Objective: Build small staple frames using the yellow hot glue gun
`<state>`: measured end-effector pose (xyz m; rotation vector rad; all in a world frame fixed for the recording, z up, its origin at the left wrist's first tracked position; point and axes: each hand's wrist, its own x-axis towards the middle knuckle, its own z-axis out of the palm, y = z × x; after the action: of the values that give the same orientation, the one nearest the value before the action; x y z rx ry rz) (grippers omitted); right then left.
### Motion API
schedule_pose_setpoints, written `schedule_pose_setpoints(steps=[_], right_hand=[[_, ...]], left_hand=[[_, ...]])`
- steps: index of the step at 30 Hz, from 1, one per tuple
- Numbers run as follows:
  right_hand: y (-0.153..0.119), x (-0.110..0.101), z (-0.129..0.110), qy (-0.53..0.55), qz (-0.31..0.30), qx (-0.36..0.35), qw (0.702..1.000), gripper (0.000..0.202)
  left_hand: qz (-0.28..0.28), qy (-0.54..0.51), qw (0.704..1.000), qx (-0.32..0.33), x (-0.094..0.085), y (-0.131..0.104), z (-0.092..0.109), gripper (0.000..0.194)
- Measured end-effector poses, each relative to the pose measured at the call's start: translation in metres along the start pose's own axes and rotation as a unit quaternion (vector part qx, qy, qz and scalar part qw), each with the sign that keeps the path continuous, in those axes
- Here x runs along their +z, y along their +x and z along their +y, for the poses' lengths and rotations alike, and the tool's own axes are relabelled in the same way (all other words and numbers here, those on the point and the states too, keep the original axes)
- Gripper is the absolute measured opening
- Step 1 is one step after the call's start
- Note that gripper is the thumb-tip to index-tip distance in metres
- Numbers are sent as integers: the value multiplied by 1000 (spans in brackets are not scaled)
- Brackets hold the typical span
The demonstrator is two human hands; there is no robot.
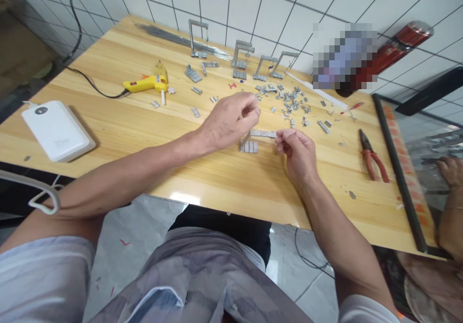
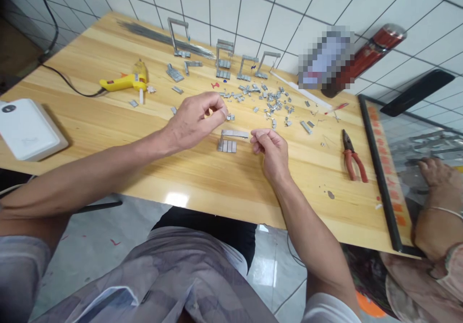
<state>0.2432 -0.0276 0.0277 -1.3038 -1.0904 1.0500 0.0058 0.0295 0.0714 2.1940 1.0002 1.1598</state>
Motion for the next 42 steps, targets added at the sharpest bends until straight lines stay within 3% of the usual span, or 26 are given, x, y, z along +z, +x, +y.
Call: schedule_pose_setpoints(steps=[3, 6, 11, 16, 25, 33, 42], right_hand=[[3, -3, 4, -2, 10, -11, 1000, 26], [4, -6, 8, -55, 8, -29, 998, 23], [4, -8, 16, -266, -88, -92, 956, 18], [4, -9, 21, -380, -144, -197, 892, 30], [6, 2, 25, -467, -179, -220, 837, 37], [8, 3, 25, -474, -185, -216, 833, 37], [7, -1, 24, -441, -171, -193, 859, 30]], left_hand=[[16, -23, 999, -33, -6, -6, -4, 19], [53, -50, 995, -74, -7, -14, -12, 36], [81, -125, 983, -110, 5, -29, -29, 60], [78, -147, 976, -137, 14, -37, -44, 59], [53, -140, 974, -170, 14, -32, -54, 52], [45, -162, 969, -179, 17, -29, -61, 54], [20, -162, 963, -215, 13, -28, -57, 52]])
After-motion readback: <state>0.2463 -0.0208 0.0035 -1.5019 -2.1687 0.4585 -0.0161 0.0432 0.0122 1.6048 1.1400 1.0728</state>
